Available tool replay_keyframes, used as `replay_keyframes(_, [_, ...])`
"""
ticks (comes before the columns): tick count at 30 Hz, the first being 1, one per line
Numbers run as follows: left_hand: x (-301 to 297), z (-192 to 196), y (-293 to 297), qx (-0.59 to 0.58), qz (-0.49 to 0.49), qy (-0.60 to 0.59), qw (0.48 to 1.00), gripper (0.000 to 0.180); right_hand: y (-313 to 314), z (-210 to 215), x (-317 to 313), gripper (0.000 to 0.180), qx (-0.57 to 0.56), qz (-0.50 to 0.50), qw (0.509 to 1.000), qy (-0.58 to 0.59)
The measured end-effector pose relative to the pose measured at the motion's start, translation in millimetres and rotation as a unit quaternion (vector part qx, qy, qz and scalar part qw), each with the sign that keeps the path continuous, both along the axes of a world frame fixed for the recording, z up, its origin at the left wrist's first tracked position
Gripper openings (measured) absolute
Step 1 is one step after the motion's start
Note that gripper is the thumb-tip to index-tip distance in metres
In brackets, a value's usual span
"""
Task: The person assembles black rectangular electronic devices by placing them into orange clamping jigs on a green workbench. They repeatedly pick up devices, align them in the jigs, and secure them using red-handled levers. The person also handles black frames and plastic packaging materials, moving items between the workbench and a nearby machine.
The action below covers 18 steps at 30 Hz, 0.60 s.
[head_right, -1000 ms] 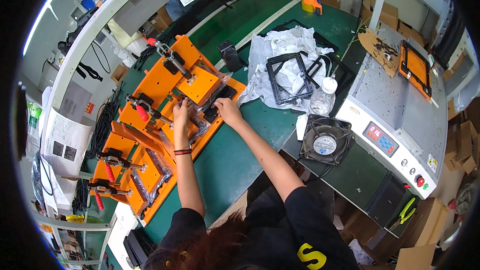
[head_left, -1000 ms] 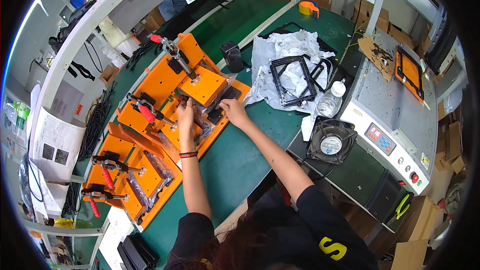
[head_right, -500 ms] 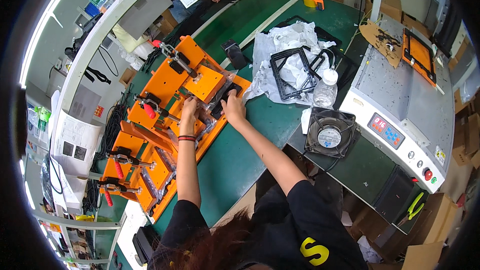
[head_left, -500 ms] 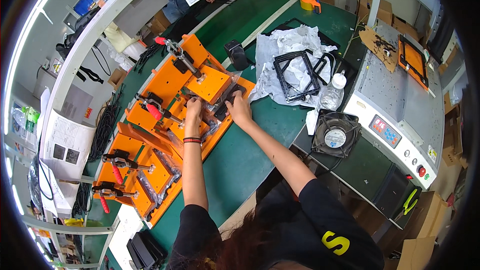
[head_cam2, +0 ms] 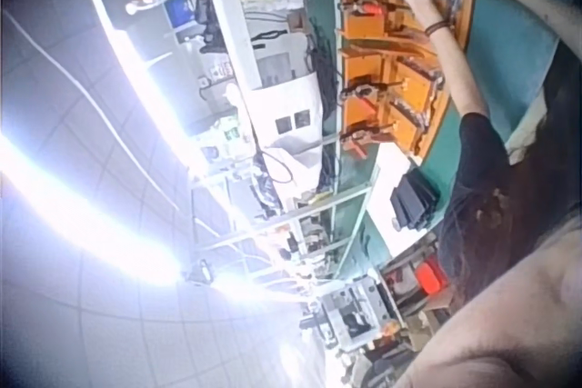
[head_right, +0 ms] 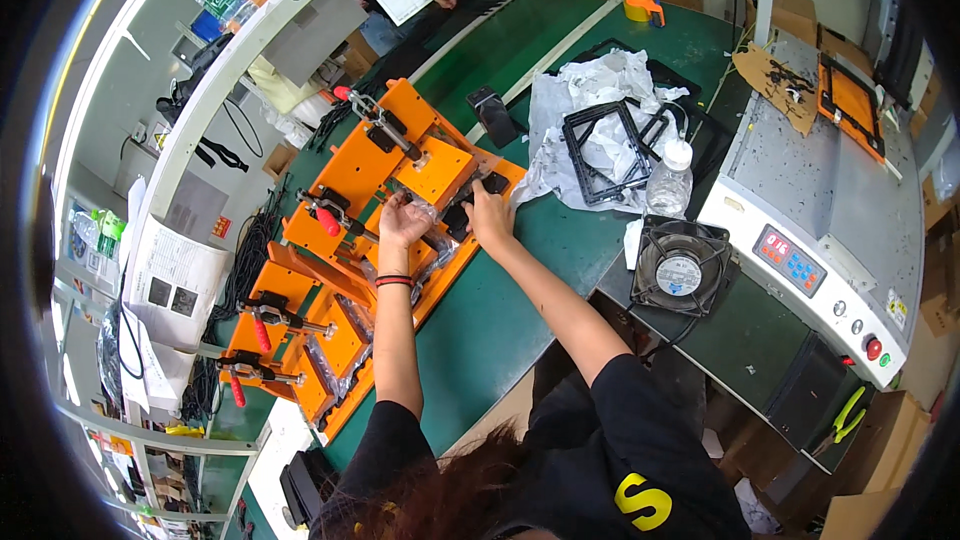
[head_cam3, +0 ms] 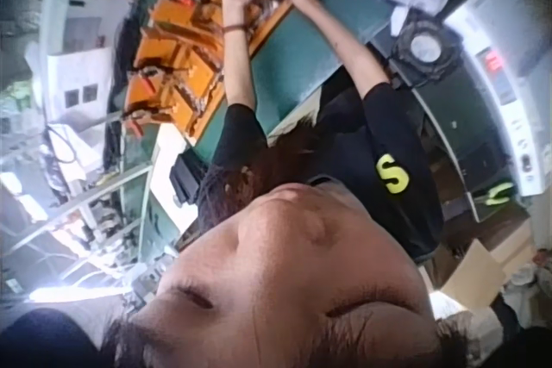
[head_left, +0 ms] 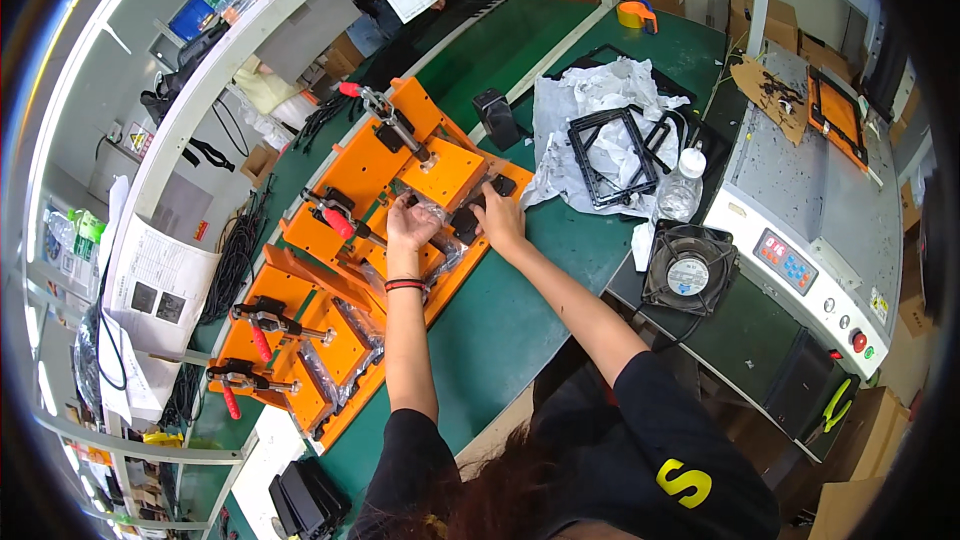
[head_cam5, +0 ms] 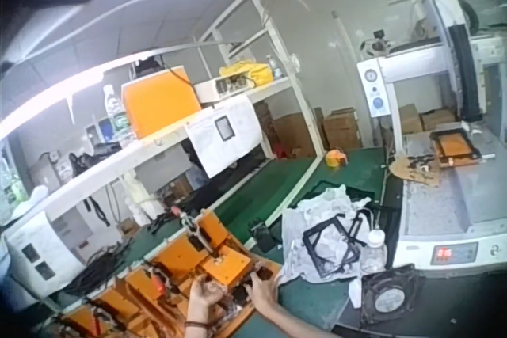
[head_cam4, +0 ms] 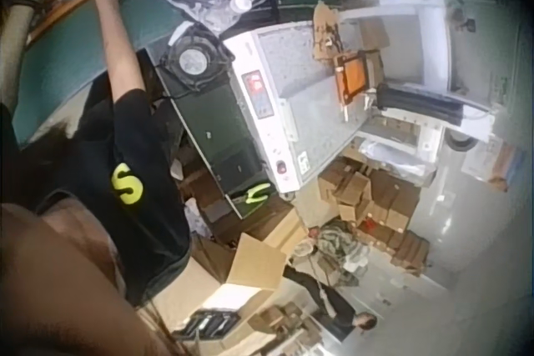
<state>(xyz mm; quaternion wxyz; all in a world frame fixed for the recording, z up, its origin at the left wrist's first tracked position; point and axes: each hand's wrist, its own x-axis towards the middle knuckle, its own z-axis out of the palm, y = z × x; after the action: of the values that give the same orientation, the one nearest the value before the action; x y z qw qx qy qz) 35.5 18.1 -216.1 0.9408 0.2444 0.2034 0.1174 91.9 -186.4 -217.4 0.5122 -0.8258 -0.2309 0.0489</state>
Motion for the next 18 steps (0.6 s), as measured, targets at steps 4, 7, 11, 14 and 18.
replay_keyframes(4, [11, 9, -25, -0.085, -0.062, -0.086, 0.991, 0.037, -9, -16, 19, 0.020, -0.081, -0.007, 0.981, -0.177])
replay_keyframes(7, [7, 11, -30, -0.092, -0.066, -0.084, 0.990, 0.035, -5, -20, 18, 0.018, -0.149, -0.001, 0.950, -0.274])
replay_keyframes(11, [12, 26, -49, -0.049, -0.056, -0.084, 0.994, 0.036, -11, -23, 24, 0.011, -0.131, 0.022, 0.917, -0.377])
replay_keyframes(14, [-4, 5, -3, -0.082, -0.176, -0.196, 0.961, 0.042, -23, -9, 21, 0.008, -0.044, 0.015, 0.871, -0.489])
replay_keyframes(18, [-6, 10, -6, -0.046, -0.199, -0.163, 0.965, 0.048, -58, -21, 7, 0.030, -0.044, 0.012, 0.904, -0.424])
